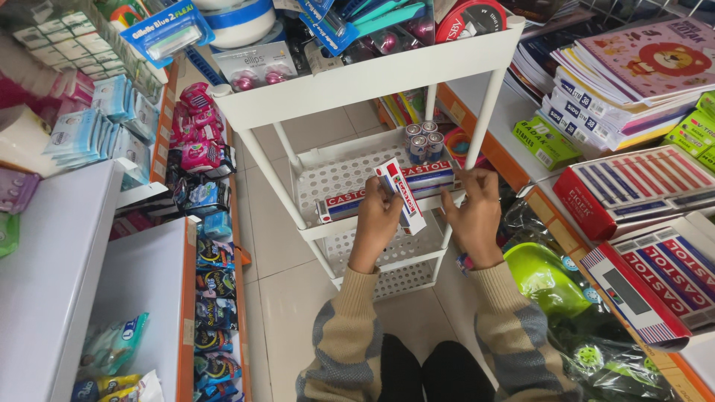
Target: The person organizes boxes of adhesive and packs of batteries onto a white multi-tiered cart in a store aisle, moving several boxes from a stationary shelf onto the cart and then adjusting the cart's position.
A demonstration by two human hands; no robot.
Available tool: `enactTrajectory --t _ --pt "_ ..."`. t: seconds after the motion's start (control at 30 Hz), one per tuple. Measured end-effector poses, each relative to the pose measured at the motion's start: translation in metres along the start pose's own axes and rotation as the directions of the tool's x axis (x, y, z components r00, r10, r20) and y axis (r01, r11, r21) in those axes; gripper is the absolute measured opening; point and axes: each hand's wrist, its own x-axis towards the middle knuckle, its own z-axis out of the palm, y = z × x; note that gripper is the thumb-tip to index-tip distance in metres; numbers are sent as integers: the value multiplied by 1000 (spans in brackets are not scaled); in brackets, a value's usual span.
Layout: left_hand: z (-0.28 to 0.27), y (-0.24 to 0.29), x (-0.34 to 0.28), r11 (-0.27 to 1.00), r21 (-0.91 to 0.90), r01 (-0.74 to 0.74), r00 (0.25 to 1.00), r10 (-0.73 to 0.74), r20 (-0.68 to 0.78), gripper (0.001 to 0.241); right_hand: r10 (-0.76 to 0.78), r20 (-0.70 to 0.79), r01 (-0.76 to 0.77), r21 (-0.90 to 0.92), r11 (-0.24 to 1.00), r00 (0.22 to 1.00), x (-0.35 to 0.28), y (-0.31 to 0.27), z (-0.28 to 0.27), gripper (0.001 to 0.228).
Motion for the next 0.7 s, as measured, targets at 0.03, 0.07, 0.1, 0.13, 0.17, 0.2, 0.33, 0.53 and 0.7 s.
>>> enactTrajectory --t 0.03,0.07,0.1,0.13,0.17,0.2,0.33,0.53,0.7 --pt "0 -2 3 1000 0 -1 1000 1 -2 43 -2 0 2 1 1000 1000 1 3 2 39" --pt "1 -5 4 1000 20 -7 1000 7 -9 44 -94 16 95 -95 991 995 1 7 4 41" --pt "1 -8 5 999 40 -13 1000 14 -17 44 -184 41 188 -188 964 982 0 11 6 43" --pt "1 -9 6 999 40 -14 1000 15 -15 44 -183 40 187 -189 964 982 1 13 7 43" --pt "1 -9 6 999 31 -22 1000 22 -10 44 -219 42 223 -201 954 975 2 15 8 42" --pt "1 -10 6 999 21 -28 1000 28 -7 44 -256 46 260 -212 942 966 2 17 9 42" --pt "0 -7 6 999 9 -37 999 37 -1 44 -260 61 267 -202 942 964 3 15 11 38" --pt "-1 -5 5 998 19 -61 998 61 10 43 -266 53 271 -252 929 962 0 23 17 42" --pt "-1 0 5 999 5 -42 999 42 18 44 -255 78 266 -227 937 964 2 19 12 45"
